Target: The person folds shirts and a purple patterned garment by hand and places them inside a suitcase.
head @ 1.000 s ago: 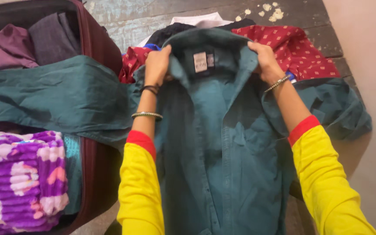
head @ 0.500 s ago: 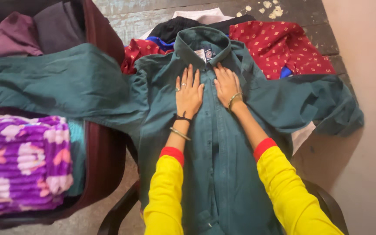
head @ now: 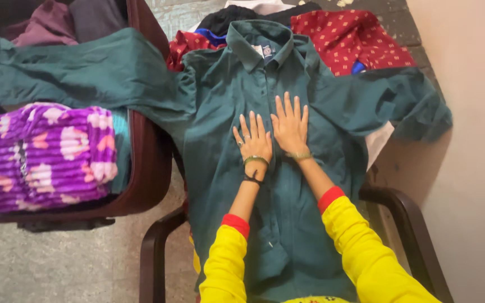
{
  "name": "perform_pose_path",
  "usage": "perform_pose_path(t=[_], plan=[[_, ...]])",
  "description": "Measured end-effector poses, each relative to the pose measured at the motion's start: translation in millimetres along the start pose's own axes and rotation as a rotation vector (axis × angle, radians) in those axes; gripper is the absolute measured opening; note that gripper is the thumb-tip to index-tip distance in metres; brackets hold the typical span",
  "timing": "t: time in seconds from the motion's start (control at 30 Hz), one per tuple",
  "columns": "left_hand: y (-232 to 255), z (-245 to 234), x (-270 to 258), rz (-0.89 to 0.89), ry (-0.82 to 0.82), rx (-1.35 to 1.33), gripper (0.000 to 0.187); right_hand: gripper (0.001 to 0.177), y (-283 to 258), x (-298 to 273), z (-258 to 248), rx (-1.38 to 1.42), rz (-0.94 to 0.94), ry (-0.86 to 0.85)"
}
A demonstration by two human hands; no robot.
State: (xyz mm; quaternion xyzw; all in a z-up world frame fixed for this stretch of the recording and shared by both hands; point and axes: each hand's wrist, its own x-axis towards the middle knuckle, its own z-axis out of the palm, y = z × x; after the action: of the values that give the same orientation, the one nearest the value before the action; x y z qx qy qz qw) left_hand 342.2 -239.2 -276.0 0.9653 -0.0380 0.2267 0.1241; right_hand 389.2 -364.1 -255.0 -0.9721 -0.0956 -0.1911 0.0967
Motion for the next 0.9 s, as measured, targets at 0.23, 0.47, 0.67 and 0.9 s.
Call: perform_pose_path(t=[0.23, 0.47, 0.67, 0.9], plan=[[24.3, -36.8, -97.8, 0.011, -0.073, -0.181, 0.075, 0.073, -23.3, -83.4, -40.2, 0.047, -0.020, 0.002], [20.3, -40.3, -151.0, 0.050, -0.151, -0.183, 0.070, 0.090, -35.8, -146.9, -58.1, 0.010, -0.019, -0.181], [22.5, -52.6, -193.8, 0.105, -0.109, -0.181, 0.065, 0.081, -47.1, -190.2, -73.7, -0.045, -0.019, -0.148], [31.9, -79.0, -241.8, 0.154, -0.123, -0.163, 0.064, 0.079, -65.8, -244.3, -94.7, -0.091, -0.018, -0.093]])
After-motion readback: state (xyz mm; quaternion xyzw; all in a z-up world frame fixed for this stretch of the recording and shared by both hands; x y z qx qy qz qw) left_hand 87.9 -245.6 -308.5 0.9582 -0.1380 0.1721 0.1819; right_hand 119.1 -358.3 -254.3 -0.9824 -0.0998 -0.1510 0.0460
